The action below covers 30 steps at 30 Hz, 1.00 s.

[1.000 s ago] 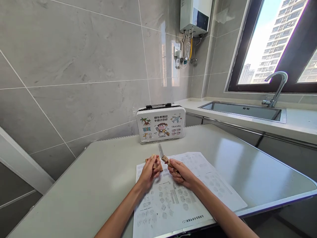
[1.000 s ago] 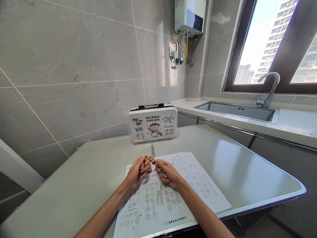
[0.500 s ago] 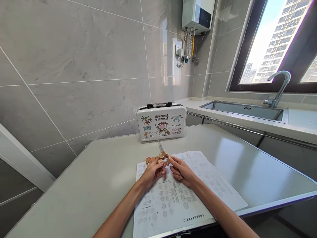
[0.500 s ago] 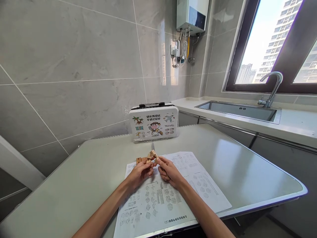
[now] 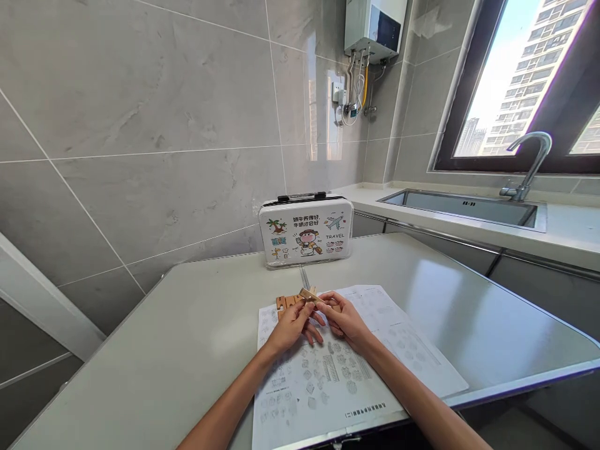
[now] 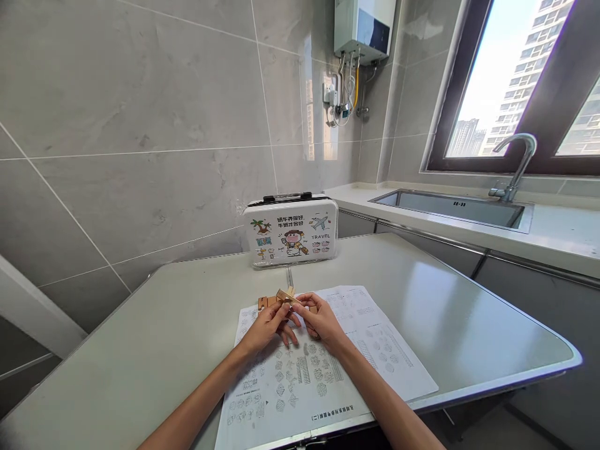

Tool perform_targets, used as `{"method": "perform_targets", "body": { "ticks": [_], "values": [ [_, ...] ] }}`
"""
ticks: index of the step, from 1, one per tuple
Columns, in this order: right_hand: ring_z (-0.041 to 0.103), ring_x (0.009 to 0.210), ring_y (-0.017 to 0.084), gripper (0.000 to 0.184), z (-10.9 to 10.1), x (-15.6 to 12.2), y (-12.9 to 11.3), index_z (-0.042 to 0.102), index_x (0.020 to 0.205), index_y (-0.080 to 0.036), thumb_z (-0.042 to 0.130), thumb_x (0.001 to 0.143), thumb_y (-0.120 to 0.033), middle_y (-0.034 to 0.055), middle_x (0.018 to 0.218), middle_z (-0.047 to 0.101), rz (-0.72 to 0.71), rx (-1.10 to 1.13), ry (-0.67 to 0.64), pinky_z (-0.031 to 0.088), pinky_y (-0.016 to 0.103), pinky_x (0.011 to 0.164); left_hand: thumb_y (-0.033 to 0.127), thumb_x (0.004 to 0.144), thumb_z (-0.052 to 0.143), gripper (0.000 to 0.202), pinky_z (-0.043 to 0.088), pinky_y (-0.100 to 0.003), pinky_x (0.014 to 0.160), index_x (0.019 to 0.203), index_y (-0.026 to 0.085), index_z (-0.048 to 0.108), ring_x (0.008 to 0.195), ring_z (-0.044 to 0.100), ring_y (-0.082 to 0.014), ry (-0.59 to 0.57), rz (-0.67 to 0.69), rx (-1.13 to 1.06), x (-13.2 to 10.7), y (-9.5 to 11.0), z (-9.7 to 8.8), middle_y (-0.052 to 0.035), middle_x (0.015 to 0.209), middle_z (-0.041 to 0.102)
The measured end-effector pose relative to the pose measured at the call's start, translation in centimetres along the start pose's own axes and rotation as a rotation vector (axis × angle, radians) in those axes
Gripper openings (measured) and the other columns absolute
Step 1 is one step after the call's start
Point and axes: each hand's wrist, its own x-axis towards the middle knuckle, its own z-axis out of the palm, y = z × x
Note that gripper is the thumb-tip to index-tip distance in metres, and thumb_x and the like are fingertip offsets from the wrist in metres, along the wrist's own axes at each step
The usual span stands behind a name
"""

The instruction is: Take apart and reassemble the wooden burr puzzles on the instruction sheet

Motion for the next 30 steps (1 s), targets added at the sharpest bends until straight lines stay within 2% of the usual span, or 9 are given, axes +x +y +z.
{"method": "perform_targets", "body": {
  "ticks": [5,13,18,25,30],
  "values": [
    [0.027,0.037,0.003,0.044,0.13,-0.07,-0.13,0.059,0.095,-0.022,0.08,0.081,-0.057,-0.0111,0.054,0.049,-0.006,-0.029,-0.002,0.023,0.016,0.033,0.07,0.09,0.061,0.056,0.051,-0.023,0.045,0.1,0.015,0.057,0.049,0.07,-0.0141,0.037,0.05,0.023,0.08,-0.1,-0.17,-0.0093,0.095,0.074],
    [0.028,0.037,0.002,0.043,0.12,0.09,0.38,0.055,0.092,-0.023,0.082,0.08,-0.054,-0.0112,0.063,0.052,-0.007,-0.031,-0.026,0.022,0.016,0.032,0.07,0.087,0.065,0.056,0.044,-0.022,0.044,0.088,0.014,0.064,0.043,0.054,-0.0073,0.108,0.079,0.014,0.07,0.1,-0.07,-0.0022,0.078,0.067],
    [0.028,0.037,0.002,0.045,0.16,-0.05,0.36,0.053,0.089,-0.023,0.083,0.079,-0.055,-0.0108,0.066,0.053,-0.014,-0.037,-0.041,0.022,0.017,0.031,0.067,0.089,0.065,0.053,0.04,-0.021,0.047,0.09,0.013,0.067,0.045,0.05,-0.0063,0.162,0.063,0.013,-0.17,0.41,0.32,-0.0004,0.073,0.065],
    [0.03,0.039,0.001,0.046,0.47,-0.34,-0.09,0.053,0.088,-0.023,0.084,0.077,-0.055,-0.0071,0.08,0.06,-0.003,-0.054,-0.071,0.023,0.018,0.032,0.064,0.087,0.069,0.049,0.041,-0.022,0.046,0.092,0.017,0.059,0.046,0.05,-0.008,0.17,0.099,0.004,-0.35,0.63,0.67,0.0052,0.066,0.056],
    [0.031,0.039,0.002,0.042,0.56,-0.33,-0.05,0.058,0.091,-0.022,0.083,0.079,-0.054,-0.0073,0.073,0.057,0.038,-0.091,-0.082,0.024,0.02,0.033,0.059,0.09,0.07,0.045,0.04,-0.021,0.049,0.1,0.016,0.062,0.049,0.049,-0.0071,0.171,0.135,0.04,-0.52,0.87,0.6,0.0045,0.069,0.055]
  ]
}}
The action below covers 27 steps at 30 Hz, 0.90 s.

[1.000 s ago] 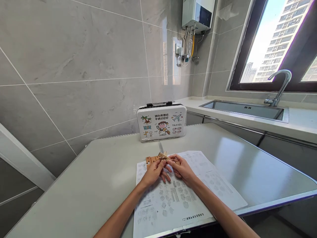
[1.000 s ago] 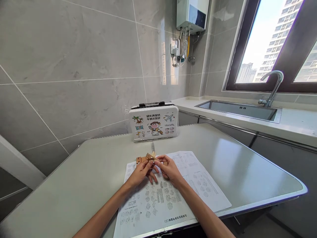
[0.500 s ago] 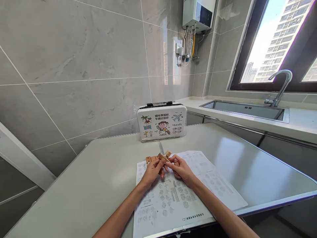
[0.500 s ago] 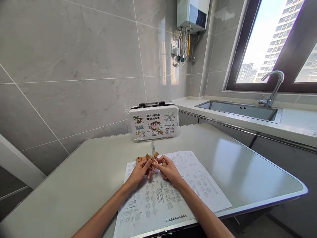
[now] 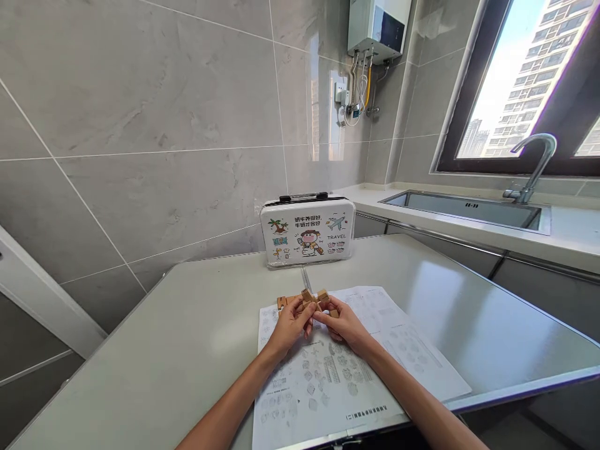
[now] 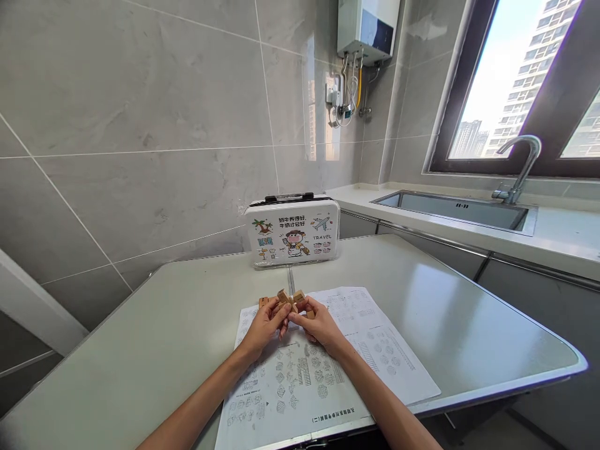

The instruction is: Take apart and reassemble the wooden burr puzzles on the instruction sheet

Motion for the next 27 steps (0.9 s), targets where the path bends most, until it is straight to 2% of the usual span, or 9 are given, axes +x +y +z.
{"method": "perform_targets", "body": {
  "ticks": [4,7,11,15,19,23,25,27],
  "values": [
    [0.032,0.042,0.004,0.043,0.1,0.0,-0.1,0.061,0.103,-0.023,0.083,0.079,-0.051,-0.0073,0.073,0.056,0.043,0.044,-0.029,0.024,0.02,0.035,0.059,0.09,0.069,0.044,0.037,-0.021,0.05,0.1,0.016,0.064,0.05,0.043,-0.0066,0.055,0.028,0.008,0.2,0.2,-0.3,0.0049,0.065,0.053],
    [0.032,0.047,0.005,0.038,0.0,0.0,-0.4,0.061,0.106,-0.023,0.079,0.082,-0.045,-0.0061,0.074,0.056,0.084,0.188,0.004,0.023,0.02,0.039,0.059,0.09,0.07,0.047,0.04,-0.021,0.052,0.108,0.016,0.067,0.052,0.046,-0.0078,0.103,0.028,-0.006,0.4,0.3,-0.7,0.0035,0.067,0.056],
    [0.039,0.055,0.009,0.024,-0.3,0.3,-0.8,0.064,0.098,-0.021,0.075,0.08,-0.029,-0.0044,0.072,0.054,0.066,0.401,0.09,0.035,0.022,0.049,0.06,0.092,0.065,0.047,0.045,-0.022,0.056,0.109,0.016,0.068,0.057,0.054,-0.0092,0.112,0.015,-0.05,0.5,0.5,-1.2,-0.0029,0.081,0.067],
    [0.048,0.063,0.013,0.022,-0.9,0.9,-0.4,0.066,0.097,-0.022,0.072,0.075,-0.021,-0.0026,0.076,0.055,0.024,0.557,0.158,0.047,0.026,0.059,0.061,0.095,0.061,0.047,0.045,-0.023,0.055,0.103,0.016,0.068,0.058,0.055,-0.011,0.089,-0.013,-0.074,0.5,0.4,-1.2,-0.0029,0.073,0.065],
    [0.06,0.072,0.016,0.028,-1.4,1.3,0.4,0.068,0.098,-0.024,0.073,0.072,-0.016,-0.0006,0.083,0.062,0.003,0.581,0.17,0.056,0.031,0.069,0.062,0.092,0.064,0.045,0.043,-0.022,0.052,0.09,0.017,0.066,0.056,0.052,-0.0104,0.107,-0.012,-0.097,0.6,0.3,-1.0,-0.002,0.072,0.064],
    [0.071,0.105,0.024,0.033,-1.4,1.2,0.6,0.068,0.104,-0.023,0.082,0.075,-0.018,0.0067,0.106,0.073,-0.001,0.587,0.205,0.061,0.04,0.092,0.063,0.092,0.063,0.046,0.043,-0.022,0.053,0.088,0.018,0.066,0.055,0.051,-0.0103,0.102,-0.041,-0.094,0.4,0.4,-0.9,-0.0003,0.066,0.061],
    [0.067,0.122,0.028,0.036,-1.4,1.0,0.5,0.066,0.108,-0.023,0.086,0.078,-0.023,0.0105,0.118,0.074,-0.028,0.599,0.189,0.059,0.043,0.101,0.063,0.093,0.062,0.046,0.043,-0.023,0.055,0.089,0.018,0.066,0.053,0.05,-0.01,0.101,-0.044,-0.087,0.3,0.6,-0.8,0.0009,0.062,0.059],
    [0.063,0.131,0.028,0.039,-1.4,1.0,0.5,0.065,0.112,-0.023,0.088,0.08,-0.028,0.0117,0.125,0.073,-0.056,0.598,0.156,0.057,0.044,0.105,0.063,0.094,0.061,0.046,0.042,-0.023,0.056,0.09,0.018,0.067,0.053,0.048,-0.0096,0.097,-0.044,-0.074,0.2,0.7,-0.8,0.0012,0.062,0.059]
  ]
}}
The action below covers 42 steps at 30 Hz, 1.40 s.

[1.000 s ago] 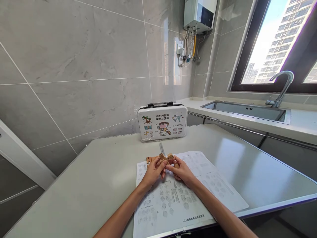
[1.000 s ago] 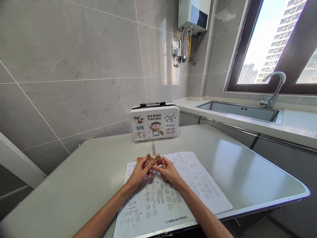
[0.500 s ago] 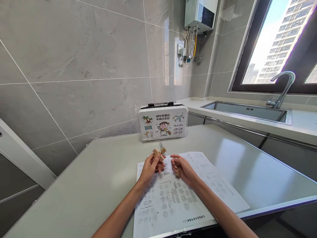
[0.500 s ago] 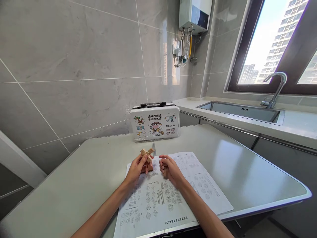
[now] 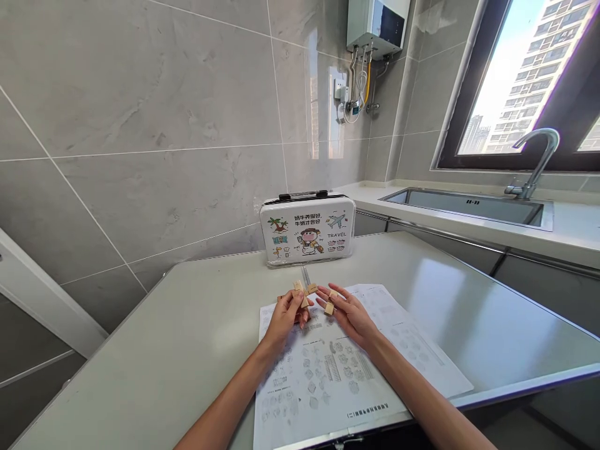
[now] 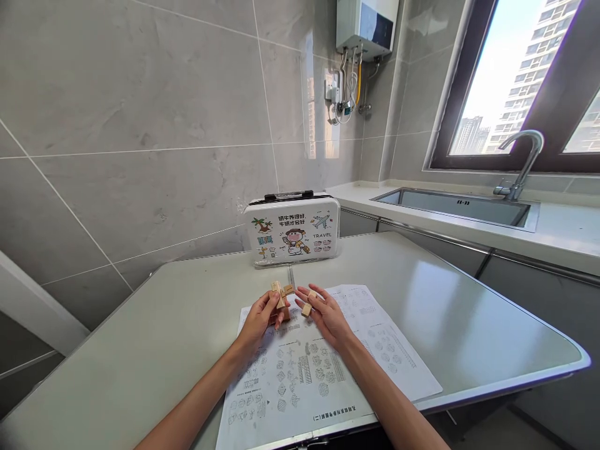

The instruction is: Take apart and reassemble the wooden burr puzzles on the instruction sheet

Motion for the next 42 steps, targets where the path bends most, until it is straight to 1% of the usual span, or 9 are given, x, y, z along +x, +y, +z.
{"method": "perform_targets", "body": {
  "ticks": [4,7,12,15,18,27,33,38,42],
  "values": [
    [0.065,0.13,0.028,0.04,-0.1,0.1,-0.2,0.066,0.114,-0.023,0.087,0.083,-0.035,0.011,0.133,0.071,0.003,-0.047,0.003,0.06,0.039,0.104,0.06,0.095,0.062,0.043,0.042,-0.022,0.056,0.094,0.018,0.067,0.053,0.047,-0.0086,-0.002,0.002,0.015,0.1,0.0,-0.1,0.0002,0.068,0.062],
    [0.069,0.123,0.026,0.038,0.0,0.3,-0.3,0.069,0.111,-0.021,0.087,0.083,-0.041,0.0116,0.128,0.073,0.012,-0.085,0.036,0.063,0.035,0.097,0.059,0.095,0.063,0.043,0.041,-0.022,0.055,0.097,0.017,0.069,0.055,0.048,-0.0084,-0.012,0.016,0.01,0.2,-0.2,-0.3,-0.0017,0.075,0.065],
    [0.075,0.094,0.021,0.035,0.0,0.3,-0.3,0.072,0.104,-0.02,0.082,0.085,-0.048,0.0116,0.123,0.075,0.009,-0.086,0.042,0.065,0.032,0.082,0.061,0.093,0.065,0.045,0.042,-0.022,0.054,0.098,0.016,0.07,0.055,0.049,-0.0077,-0.026,0.018,0.013,0.4,-0.4,-0.3,-0.0044,0.085,0.069],
    [0.067,0.072,0.013,0.034,-0.2,0.4,-0.2,0.074,0.104,-0.022,0.082,0.085,-0.049,0.0083,0.119,0.076,0.03,-0.095,0.045,0.061,0.027,0.065,0.062,0.092,0.066,0.047,0.042,-0.022,0.055,0.1,0.016,0.07,0.056,0.05,-0.0074,-0.023,0.005,0.022,0.4,-0.4,-0.3,-0.0058,0.09,0.07],
    [0.055,0.06,0.007,0.037,-0.5,0.5,-0.1,0.075,0.11,-0.024,0.084,0.083,-0.047,0.0065,0.115,0.076,0.032,-0.128,0.04,0.054,0.022,0.056,0.063,0.09,0.067,0.047,0.042,-0.022,0.054,0.1,0.017,0.07,0.056,0.05,-0.0075,-0.015,-0.011,0.012,0.3,-0.5,-0.3,-0.0064,0.093,0.071],
    [0.056,0.071,0.011,0.044,-0.2,0.5,-0.1,0.075,0.116,-0.021,0.086,0.081,-0.045,0.0067,0.108,0.073,0.009,-0.115,0.022,0.053,0.024,0.063,0.065,0.086,0.067,0.048,0.043,-0.022,0.051,0.091,0.017,0.064,0.055,0.05,-0.0091,0.048,-0.056,-0.04,0.2,-0.4,0.0,-0.0009,0.077,0.062],
    [0.058,0.07,0.016,0.036,0.1,0.1,-0.2,0.072,0.1,-0.023,0.077,0.086,-0.056,0.0084,0.106,0.073,0.048,-0.145,0.0,0.053,0.031,0.061,0.063,0.088,0.066,0.045,0.038,-0.02,0.047,0.09,0.019,0.058,0.05,0.039,-0.007,0.042,-0.068,-0.11,0.2,-0.5,-0.2,0.0037,0.071,0.054],
    [0.053,0.06,0.016,0.04,0.6,-0.1,-0.4,0.068,0.093,-0.023,0.074,0.082,-0.061,0.0052,0.088,0.068,0.121,-0.158,-0.042,0.046,0.031,0.054,0.066,0.09,0.062,0.047,0.032,-0.019,0.046,0.095,0.02,0.058,0.05,0.033,-0.0077,-0.022,-0.119,-0.093,0.0,-0.7,0.0,0.0063,0.066,0.045],
    [0.043,0.051,0.012,0.038,0.8,-0.3,-0.5,0.063,0.089,-0.023,0.074,0.083,-0.058,-0.0021,0.07,0.055,0.181,-0.151,-0.069,0.037,0.027,0.05,0.069,0.09,0.061,0.05,0.031,-0.02,0.047,0.096,0.019,0.06,0.052,0.033,-0.008,-0.066,-0.135,-0.079,-0.2,-0.7,0.2,0.0065,0.066,0.041]
  ]
}}
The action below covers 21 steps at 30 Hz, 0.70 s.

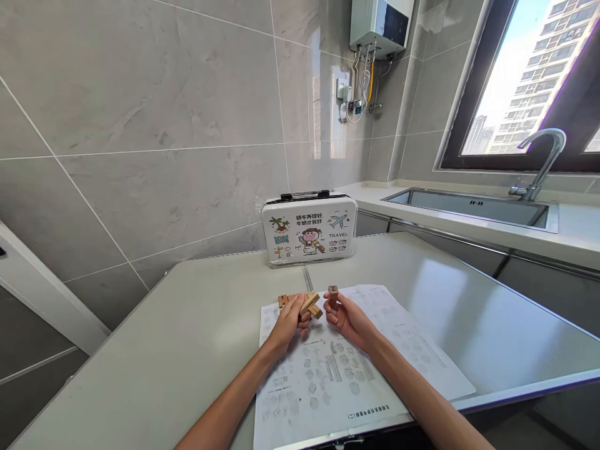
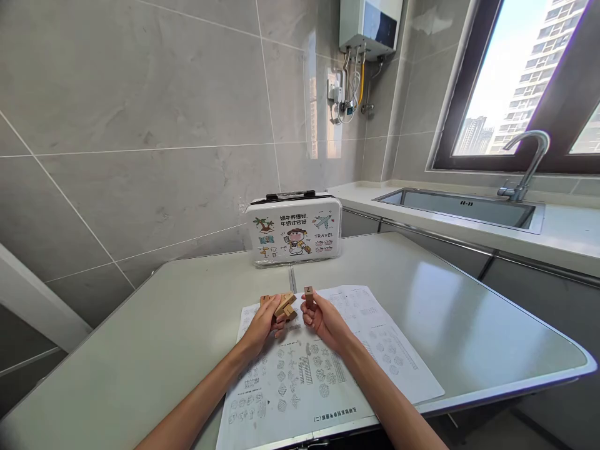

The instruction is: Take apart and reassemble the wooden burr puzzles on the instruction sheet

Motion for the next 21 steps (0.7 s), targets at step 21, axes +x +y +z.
{"method": "perform_targets", "body": {
  "ticks": [21],
  "values": [
    [0.04,0.044,0.005,0.05,0.0,-0.2,1.2,0.064,0.092,-0.018,0.078,0.082,-0.064,-0.0027,0.07,0.058,0.039,-0.17,-0.112,0.033,0.017,0.035,0.066,0.088,0.068,0.065,0.038,-0.019,0.046,0.133,0.019,0.058,0.053,0.033,-0.0065,-0.196,-0.026,-0.061,-0.4,-0.5,0.4,0.0057,0.074,0.04]
  ]
}}
